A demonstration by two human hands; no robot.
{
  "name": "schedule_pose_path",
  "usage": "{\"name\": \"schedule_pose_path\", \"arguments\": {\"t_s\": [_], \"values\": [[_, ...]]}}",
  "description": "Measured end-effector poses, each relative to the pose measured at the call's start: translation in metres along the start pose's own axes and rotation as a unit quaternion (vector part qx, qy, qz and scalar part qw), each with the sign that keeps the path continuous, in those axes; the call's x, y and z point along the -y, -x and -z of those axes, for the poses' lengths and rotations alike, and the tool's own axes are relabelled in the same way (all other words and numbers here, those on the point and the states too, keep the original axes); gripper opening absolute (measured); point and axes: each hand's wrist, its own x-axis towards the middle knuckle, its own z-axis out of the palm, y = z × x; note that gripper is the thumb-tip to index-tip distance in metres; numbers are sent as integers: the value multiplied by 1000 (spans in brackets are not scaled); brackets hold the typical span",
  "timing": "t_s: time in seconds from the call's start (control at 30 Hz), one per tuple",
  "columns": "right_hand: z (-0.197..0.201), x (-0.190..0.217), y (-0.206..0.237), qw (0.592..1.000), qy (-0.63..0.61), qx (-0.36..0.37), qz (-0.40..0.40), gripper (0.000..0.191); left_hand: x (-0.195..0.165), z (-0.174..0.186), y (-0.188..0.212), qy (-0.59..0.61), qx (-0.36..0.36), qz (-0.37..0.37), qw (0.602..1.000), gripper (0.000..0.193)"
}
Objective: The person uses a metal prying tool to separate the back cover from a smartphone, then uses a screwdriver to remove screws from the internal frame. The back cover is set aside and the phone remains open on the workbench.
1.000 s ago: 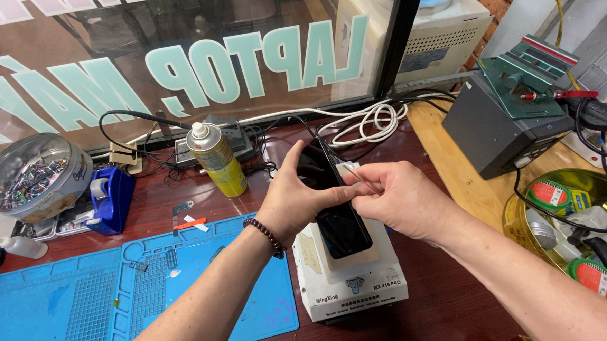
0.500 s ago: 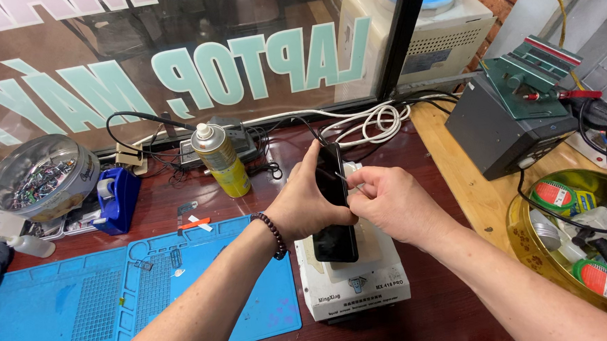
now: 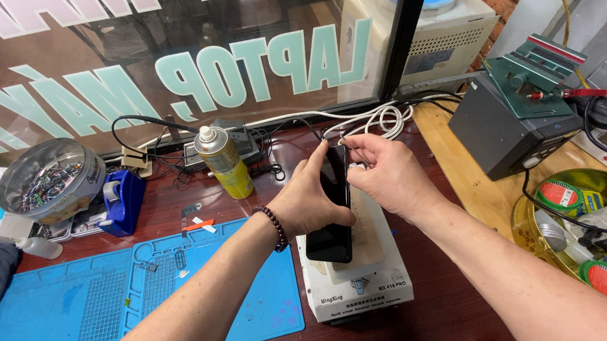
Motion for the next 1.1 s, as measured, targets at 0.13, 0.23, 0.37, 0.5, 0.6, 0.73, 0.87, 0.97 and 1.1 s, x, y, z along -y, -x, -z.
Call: {"name": "schedule_pose_path", "arguments": {"t_s": [0.13,0.23,0.37,0.5,0.6,0.73,0.87,0.97,1.1], "values": [[1,-2,-3,993,93,-48,-63,36,-4,-3,0,-18,10,26,999,143],[0,-6,-4,988,116,-67,-79,32,-7,-6,0,-9,6,24,1000,142],[3,-18,-8,997,23,-28,-75,30,-16,-12,2,-52,-14,71,996,140],[16,-30,-4,958,-185,40,-216,38,-34,-27,3,-99,-8,171,980,136],[16,-38,2,956,-146,-18,-255,37,-43,-37,3,-139,-6,194,971,130],[25,-42,14,963,-100,-45,-247,36,-49,-48,-1,-206,5,184,961,115],[34,-37,24,963,-134,-18,-234,30,-43,-51,-2,-262,22,186,947,109],[28,-23,24,971,-118,24,-204,30,-28,-47,11,-248,-164,30,954,45],[2,6,24,992,11,60,-112,32,-5,-30,24,147,-203,99,963,31]]}}
